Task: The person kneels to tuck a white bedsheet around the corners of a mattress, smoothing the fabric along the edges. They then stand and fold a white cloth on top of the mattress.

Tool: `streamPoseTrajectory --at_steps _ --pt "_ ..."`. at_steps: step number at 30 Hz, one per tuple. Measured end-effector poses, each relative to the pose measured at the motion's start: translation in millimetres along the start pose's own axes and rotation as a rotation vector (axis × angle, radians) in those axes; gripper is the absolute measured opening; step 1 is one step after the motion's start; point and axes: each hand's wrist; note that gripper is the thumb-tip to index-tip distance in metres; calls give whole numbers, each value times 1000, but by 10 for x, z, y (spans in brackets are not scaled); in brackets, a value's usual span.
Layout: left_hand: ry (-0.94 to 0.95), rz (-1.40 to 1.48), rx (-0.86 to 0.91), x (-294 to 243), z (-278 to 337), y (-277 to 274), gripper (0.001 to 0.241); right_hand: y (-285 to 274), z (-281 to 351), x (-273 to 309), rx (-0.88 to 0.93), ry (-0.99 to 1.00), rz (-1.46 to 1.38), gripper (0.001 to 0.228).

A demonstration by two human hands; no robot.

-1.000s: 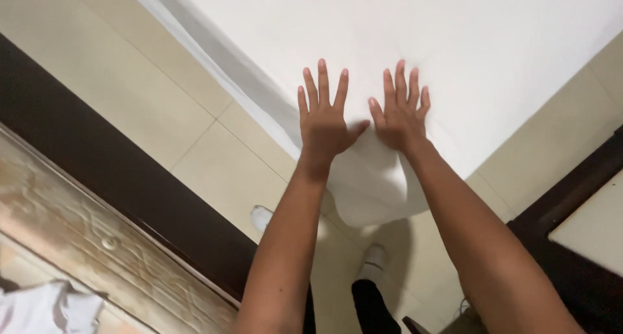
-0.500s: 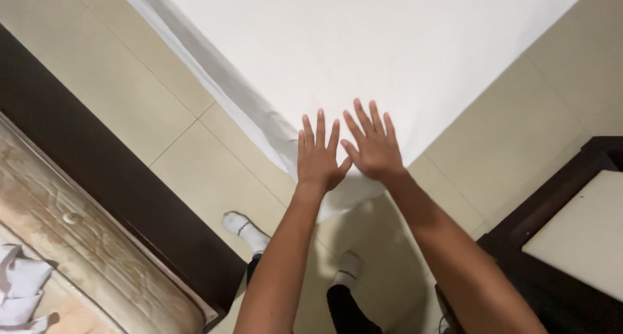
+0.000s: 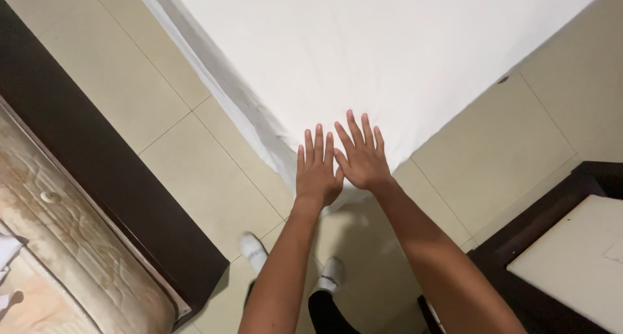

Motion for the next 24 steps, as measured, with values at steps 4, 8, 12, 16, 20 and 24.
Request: streamPoseTrajectory --at_steps 4,8,12,16,20,24 --pt "-10 34 14 -8 16 -36 78 64 -48 -53 1 0 0 66" --pt "4 94 58 8 43 -115 79 129 -80 -70 9 18 -5 66" --pt "62 114 28 76 9 -36 82 171 -126 -91 7 45 38 67" --pt "154 26 -210 158 -7 120 76 135 -109 -31 28 45 19 68" --pt "259 45 -492 182 -10 145 67 103 -136 -20 24 63 15 68" --pt "292 75 -541 201 12 206 65 109 -92 -26 3 44 16 68"
Point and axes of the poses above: each hand's wrist, its own z-axis away from the middle knuckle, its own y-axis out of the palm, x = y × z, and after that the axes turned 14 degrees about x, right-handed
